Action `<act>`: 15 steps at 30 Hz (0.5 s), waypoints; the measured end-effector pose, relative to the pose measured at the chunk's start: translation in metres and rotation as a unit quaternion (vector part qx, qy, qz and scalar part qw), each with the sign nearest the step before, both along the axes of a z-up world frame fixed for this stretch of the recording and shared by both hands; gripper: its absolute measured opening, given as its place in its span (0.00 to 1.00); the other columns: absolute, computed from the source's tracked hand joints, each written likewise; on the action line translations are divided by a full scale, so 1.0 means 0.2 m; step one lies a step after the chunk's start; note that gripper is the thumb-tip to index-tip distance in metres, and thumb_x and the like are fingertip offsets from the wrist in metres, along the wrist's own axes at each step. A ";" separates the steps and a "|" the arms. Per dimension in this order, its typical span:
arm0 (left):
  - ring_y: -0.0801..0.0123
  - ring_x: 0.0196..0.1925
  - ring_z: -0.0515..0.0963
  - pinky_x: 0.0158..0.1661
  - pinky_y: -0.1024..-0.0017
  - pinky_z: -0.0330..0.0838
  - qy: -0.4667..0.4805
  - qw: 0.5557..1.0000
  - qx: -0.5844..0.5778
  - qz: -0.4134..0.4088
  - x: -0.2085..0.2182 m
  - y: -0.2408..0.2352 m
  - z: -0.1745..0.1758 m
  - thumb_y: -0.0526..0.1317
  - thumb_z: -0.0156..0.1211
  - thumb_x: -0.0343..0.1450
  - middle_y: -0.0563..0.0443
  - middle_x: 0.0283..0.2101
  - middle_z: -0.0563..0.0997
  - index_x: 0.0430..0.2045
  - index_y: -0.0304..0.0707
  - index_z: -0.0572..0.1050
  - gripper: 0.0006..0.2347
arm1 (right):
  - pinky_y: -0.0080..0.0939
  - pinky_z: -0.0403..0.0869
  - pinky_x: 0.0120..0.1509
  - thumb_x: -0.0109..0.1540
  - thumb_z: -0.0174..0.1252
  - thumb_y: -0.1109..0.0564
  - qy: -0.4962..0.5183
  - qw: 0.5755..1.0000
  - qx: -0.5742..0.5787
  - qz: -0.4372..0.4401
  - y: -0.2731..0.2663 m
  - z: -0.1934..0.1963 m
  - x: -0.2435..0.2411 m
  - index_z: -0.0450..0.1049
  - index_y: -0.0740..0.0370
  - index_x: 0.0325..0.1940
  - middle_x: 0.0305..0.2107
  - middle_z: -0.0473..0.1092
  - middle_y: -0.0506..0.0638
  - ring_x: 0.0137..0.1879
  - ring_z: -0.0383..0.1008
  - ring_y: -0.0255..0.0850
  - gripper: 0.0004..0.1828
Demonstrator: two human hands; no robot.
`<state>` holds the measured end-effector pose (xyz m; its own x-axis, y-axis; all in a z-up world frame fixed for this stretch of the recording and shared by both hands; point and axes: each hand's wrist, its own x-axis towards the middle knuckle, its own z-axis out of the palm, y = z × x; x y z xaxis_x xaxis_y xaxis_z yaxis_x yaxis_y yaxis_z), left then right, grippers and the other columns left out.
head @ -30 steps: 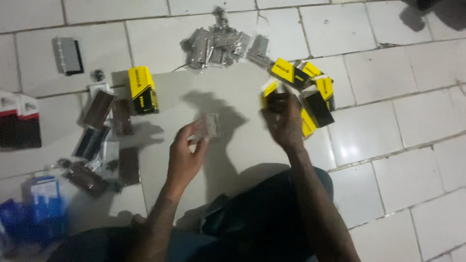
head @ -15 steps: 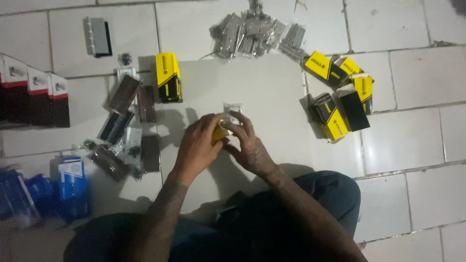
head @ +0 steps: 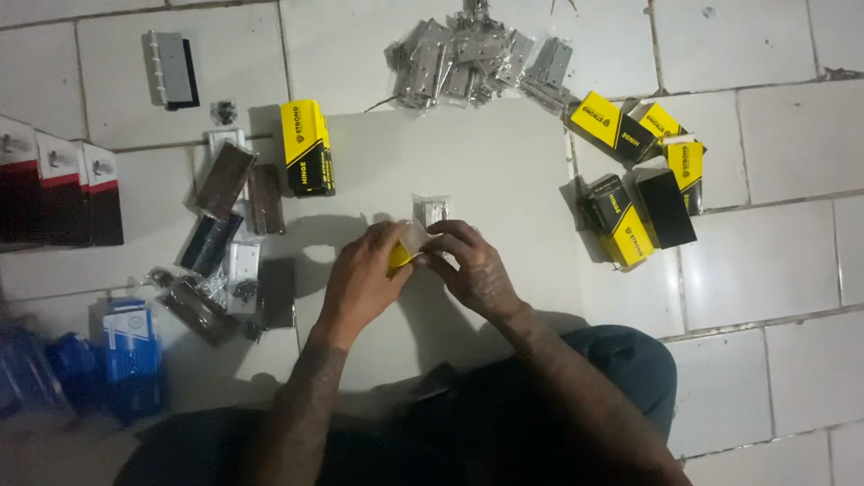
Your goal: The person unboxes and inspects small metal hardware items by hand, taking them from yellow and black boxes or small bags and matching them with hinges and screws on the floor.
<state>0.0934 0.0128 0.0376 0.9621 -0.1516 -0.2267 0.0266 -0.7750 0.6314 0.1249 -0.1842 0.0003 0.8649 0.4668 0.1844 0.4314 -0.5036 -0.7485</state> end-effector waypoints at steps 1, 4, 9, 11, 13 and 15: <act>0.41 0.63 0.76 0.60 0.46 0.70 0.000 1.000 0.001 0.000 0.00 0.00 -0.01 0.37 0.64 0.71 0.34 0.61 0.74 0.66 0.43 0.65 0.26 | 0.50 0.82 0.40 0.61 0.69 0.58 0.000 1.000 0.001 0.000 0.00 0.01 0.00 0.78 0.54 0.43 0.48 0.73 0.48 0.50 0.79 0.57 0.08; 0.41 0.64 0.75 0.63 0.43 0.66 0.012 1.000 -0.010 0.016 -0.01 0.02 -0.06 0.38 0.65 0.71 0.33 0.63 0.73 0.68 0.41 0.63 0.28 | 0.54 0.82 0.42 0.60 0.71 0.53 0.048 0.998 0.045 0.018 0.01 0.01 0.02 0.79 0.57 0.37 0.43 0.75 0.54 0.48 0.79 0.61 0.08; 0.41 0.66 0.73 0.65 0.44 0.63 0.023 0.998 -0.007 0.053 -0.01 0.01 -0.13 0.36 0.64 0.71 0.35 0.64 0.73 0.70 0.43 0.60 0.30 | 0.53 0.81 0.36 0.65 0.65 0.57 0.125 0.985 0.121 0.011 0.03 -0.04 0.04 0.79 0.64 0.46 0.37 0.76 0.60 0.39 0.78 0.68 0.08; 0.39 0.66 0.72 0.65 0.43 0.63 0.033 0.997 -0.024 0.065 0.00 0.00 -0.09 0.36 0.65 0.70 0.33 0.63 0.73 0.70 0.41 0.59 0.31 | 0.56 0.80 0.37 0.63 0.68 0.57 0.167 0.974 0.150 0.003 0.01 -0.16 0.03 0.77 0.66 0.48 0.36 0.75 0.63 0.40 0.78 0.69 0.13; 0.37 0.66 0.72 0.65 0.41 0.62 0.042 0.995 -0.040 0.076 0.00 0.00 -0.09 0.35 0.66 0.70 0.30 0.63 0.72 0.70 0.39 0.58 0.32 | 0.59 0.80 0.37 0.61 0.70 0.57 0.207 0.962 0.179 -0.006 0.04 -0.14 0.03 0.75 0.68 0.50 0.34 0.74 0.65 0.40 0.78 0.71 0.18; 0.36 0.67 0.70 0.65 0.38 0.61 0.065 0.990 -0.082 0.097 0.00 0.00 -0.12 0.36 0.66 0.69 0.30 0.64 0.72 0.69 0.38 0.60 0.32 | 0.62 0.81 0.39 0.59 0.70 0.60 0.225 0.958 0.178 -0.007 0.10 0.01 0.03 0.75 0.64 0.57 0.38 0.76 0.65 0.44 0.76 0.73 0.23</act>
